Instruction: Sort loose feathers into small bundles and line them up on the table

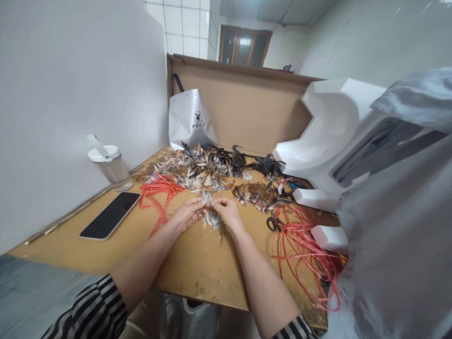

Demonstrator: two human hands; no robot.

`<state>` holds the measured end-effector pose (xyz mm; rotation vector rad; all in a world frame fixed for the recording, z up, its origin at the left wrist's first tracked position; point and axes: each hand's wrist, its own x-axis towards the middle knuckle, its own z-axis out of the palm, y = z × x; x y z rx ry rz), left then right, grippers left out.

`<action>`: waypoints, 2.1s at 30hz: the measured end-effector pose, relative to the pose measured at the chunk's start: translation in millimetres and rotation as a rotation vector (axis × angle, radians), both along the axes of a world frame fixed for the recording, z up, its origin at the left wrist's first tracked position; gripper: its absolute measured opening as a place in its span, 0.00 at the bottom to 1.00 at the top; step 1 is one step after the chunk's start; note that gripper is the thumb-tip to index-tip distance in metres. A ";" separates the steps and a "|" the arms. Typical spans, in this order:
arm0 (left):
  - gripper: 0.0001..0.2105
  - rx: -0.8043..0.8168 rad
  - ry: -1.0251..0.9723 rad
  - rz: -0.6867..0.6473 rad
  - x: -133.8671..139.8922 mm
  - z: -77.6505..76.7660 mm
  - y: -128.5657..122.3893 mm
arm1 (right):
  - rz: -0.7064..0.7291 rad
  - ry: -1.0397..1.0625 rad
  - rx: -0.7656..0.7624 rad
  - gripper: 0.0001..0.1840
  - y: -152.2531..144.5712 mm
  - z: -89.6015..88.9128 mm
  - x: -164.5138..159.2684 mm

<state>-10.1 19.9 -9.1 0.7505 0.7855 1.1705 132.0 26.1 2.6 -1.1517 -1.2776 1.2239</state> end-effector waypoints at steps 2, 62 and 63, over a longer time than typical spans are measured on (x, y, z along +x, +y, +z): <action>0.09 0.005 -0.017 -0.011 0.3 0.0 -0.3 | 0.015 0.031 -0.004 0.12 -1.0 -2.2 -3.9; 0.10 0.153 0.319 -0.091 5.5 11.2 -7.4 | 0.138 0.168 -0.076 0.15 -1.0 2.0 3.3; 0.10 0.156 0.319 -0.082 6.0 11.2 -7.6 | 0.124 0.163 -0.064 0.15 -1.1 1.7 3.0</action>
